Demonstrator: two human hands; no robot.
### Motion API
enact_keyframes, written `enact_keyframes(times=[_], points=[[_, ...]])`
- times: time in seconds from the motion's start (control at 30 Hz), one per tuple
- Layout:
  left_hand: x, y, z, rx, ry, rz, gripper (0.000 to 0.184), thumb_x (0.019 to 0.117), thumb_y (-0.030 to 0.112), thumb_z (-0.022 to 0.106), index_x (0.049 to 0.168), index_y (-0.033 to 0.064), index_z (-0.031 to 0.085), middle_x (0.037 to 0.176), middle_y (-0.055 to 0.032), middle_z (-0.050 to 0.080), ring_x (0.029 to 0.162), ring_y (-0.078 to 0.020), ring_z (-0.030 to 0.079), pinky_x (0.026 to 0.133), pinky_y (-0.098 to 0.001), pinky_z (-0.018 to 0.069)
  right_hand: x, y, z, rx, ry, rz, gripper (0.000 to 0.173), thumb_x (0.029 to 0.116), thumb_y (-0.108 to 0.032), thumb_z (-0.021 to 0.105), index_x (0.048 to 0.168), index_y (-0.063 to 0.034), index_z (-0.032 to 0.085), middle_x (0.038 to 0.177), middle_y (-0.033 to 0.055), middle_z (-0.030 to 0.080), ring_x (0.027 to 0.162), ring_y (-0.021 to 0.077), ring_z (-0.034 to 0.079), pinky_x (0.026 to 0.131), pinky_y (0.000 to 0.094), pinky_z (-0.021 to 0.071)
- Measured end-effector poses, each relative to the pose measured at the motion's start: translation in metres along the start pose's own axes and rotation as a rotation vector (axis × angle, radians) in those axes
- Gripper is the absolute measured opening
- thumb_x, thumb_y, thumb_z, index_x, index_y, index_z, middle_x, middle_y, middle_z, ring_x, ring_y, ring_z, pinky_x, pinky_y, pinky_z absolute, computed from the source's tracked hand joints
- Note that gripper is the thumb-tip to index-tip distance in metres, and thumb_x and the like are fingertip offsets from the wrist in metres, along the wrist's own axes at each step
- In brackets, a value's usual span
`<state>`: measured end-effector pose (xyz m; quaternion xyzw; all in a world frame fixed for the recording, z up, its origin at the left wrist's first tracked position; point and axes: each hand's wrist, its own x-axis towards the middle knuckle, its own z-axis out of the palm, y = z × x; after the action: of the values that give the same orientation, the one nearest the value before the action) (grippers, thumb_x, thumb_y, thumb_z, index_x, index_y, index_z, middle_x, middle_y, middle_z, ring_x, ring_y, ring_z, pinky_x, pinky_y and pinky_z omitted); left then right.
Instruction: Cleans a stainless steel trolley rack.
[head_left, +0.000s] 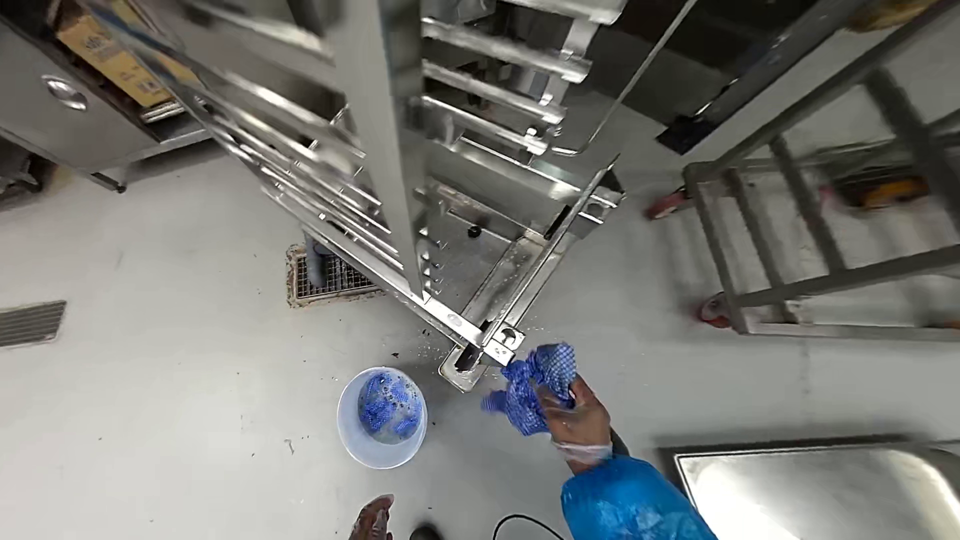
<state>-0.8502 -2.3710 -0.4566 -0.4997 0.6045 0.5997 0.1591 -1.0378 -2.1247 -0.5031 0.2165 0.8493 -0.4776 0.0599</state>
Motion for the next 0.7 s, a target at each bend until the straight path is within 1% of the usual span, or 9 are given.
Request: enact_keyframes(times=[0.1, 0.13, 0.2, 0.27, 0.33, 0.4, 0.5, 0.6, 0.7], points=[[-0.010, 0.026, 0.018, 0.004, -0.028, 0.027, 0.037, 0.1077, 0.010, 0.038, 0.132, -0.0115, 0.055, 0.137, -0.0270, 0.056, 0.123, -0.0286, 0.056, 0.103, -0.0448, 0.0463, 0.022, -0.041, 0.003, 0.089, -0.030, -0.021, 0.054, 0.0925, -0.014, 0.076, 0.136, 0.0099, 0.055, 0.125, 0.0288, 0.066, 0.118, 0.0367, 0.065, 0.103, 0.0533, 0.0509], [-0.014, 0.034, 0.023, 0.003, -0.032, 0.031, 0.037, 0.1079, 0.010, 0.038, 0.133, -0.0116, 0.055, 0.138, -0.0275, 0.056, 0.124, -0.0295, 0.056, 0.103, -0.0455, 0.0461, 0.028, -0.047, 0.012, 0.001, -0.121, -0.039, 0.061, 0.0937, -0.018, 0.075, 0.142, 0.0096, 0.050, 0.136, 0.0300, 0.060, 0.129, 0.0384, 0.059, 0.110, 0.0535, 0.0463], [-0.020, 0.050, 0.039, -0.006, -0.043, 0.044, 0.036, 0.1079, 0.009, 0.038, 0.133, -0.0116, 0.055, 0.138, -0.0275, 0.055, 0.124, -0.0299, 0.056, 0.103, -0.0459, 0.0460, 0.038, -0.054, 0.026, -0.287, -0.328, -0.030, 0.078, 0.0946, -0.026, 0.071, 0.156, 0.0058, 0.034, 0.159, 0.0316, 0.035, 0.152, 0.0425, 0.031, 0.124, 0.0534, 0.0274], [-0.020, 0.071, 0.056, 0.008, -0.067, 0.078, 0.036, 0.1074, 0.007, 0.039, 0.133, -0.0117, 0.055, 0.138, -0.0272, 0.056, 0.124, -0.0304, 0.056, 0.103, -0.0468, 0.0463, 0.044, -0.061, 0.036, -0.379, -0.403, 0.045, 0.080, 0.0959, -0.029, 0.068, 0.160, -0.0012, 0.029, 0.164, 0.0292, 0.029, 0.152, 0.0414, 0.032, 0.123, 0.0518, 0.0302], [-0.014, 0.087, 0.078, 0.082, -0.115, 0.143, 0.036, 0.1060, 0.007, 0.041, 0.134, -0.0109, 0.055, 0.139, -0.0271, 0.056, 0.127, -0.0331, 0.056, 0.104, -0.0491, 0.0464, 0.051, -0.069, 0.036, -0.397, -0.415, 0.131, 0.076, 0.0971, -0.030, 0.067, 0.160, -0.0047, 0.032, 0.164, 0.0262, 0.030, 0.140, 0.0402, 0.050, 0.112, 0.0524, 0.0449], [0.003, 0.105, 0.097, 0.292, -0.164, 0.238, 0.037, 0.1061, 0.006, 0.043, 0.138, -0.0058, 0.057, 0.144, -0.0239, 0.055, 0.133, -0.0342, 0.054, 0.109, -0.0499, 0.0449, 0.062, -0.077, 0.034, -0.393, -0.426, 0.170, 0.075, 0.0954, -0.031, 0.070, 0.157, -0.0055, 0.036, 0.160, 0.0254, 0.036, 0.127, 0.0415, 0.059, 0.103, 0.0557, 0.0516], [0.024, 0.146, 0.133, 0.707, -0.238, 0.296, 0.046, 0.1062, 0.006, 0.045, 0.152, 0.0087, 0.047, 0.158, -0.0139, 0.045, 0.145, -0.0273, 0.045, 0.121, -0.0437, 0.0349, 0.084, -0.077, 0.029, -0.333, -0.398, 0.229, 0.075, 0.0957, -0.032, 0.071, 0.156, -0.0031, 0.037, 0.151, 0.0247, 0.049, 0.128, 0.0412, 0.059, 0.106, 0.0584, 0.0481], [0.032, 0.174, 0.166, 1.031, -0.237, 0.169, 0.054, 0.1090, 0.013, 0.040, 0.161, 0.0228, 0.032, 0.160, -0.0082, 0.043, 0.144, -0.0241, 0.046, 0.120, -0.0442, 0.0352, 0.103, -0.069, 0.032, -0.198, -0.352, 0.354, 0.062, 0.0957, -0.032, 0.072, 0.147, -0.0024, 0.052, 0.135, 0.0262, 0.062, 0.127, 0.0418, 0.060, 0.107, 0.0602, 0.0456], [0.037, 0.169, 0.188, 1.090, -0.092, 0.106, 0.051, 0.1073, 0.015, 0.043, 0.157, 0.0245, 0.041, 0.148, -0.0127, 0.057, 0.135, -0.0286, 0.056, 0.112, -0.0495, 0.0422, 0.139, -0.065, 0.019, -0.167, -0.428, 0.531, 0.049, 0.1075, -0.033, 0.055, 0.136, 0.0071, 0.059, 0.143, 0.0280, 0.057, 0.139, 0.0394, 0.051, 0.116, 0.0547, 0.0373]])
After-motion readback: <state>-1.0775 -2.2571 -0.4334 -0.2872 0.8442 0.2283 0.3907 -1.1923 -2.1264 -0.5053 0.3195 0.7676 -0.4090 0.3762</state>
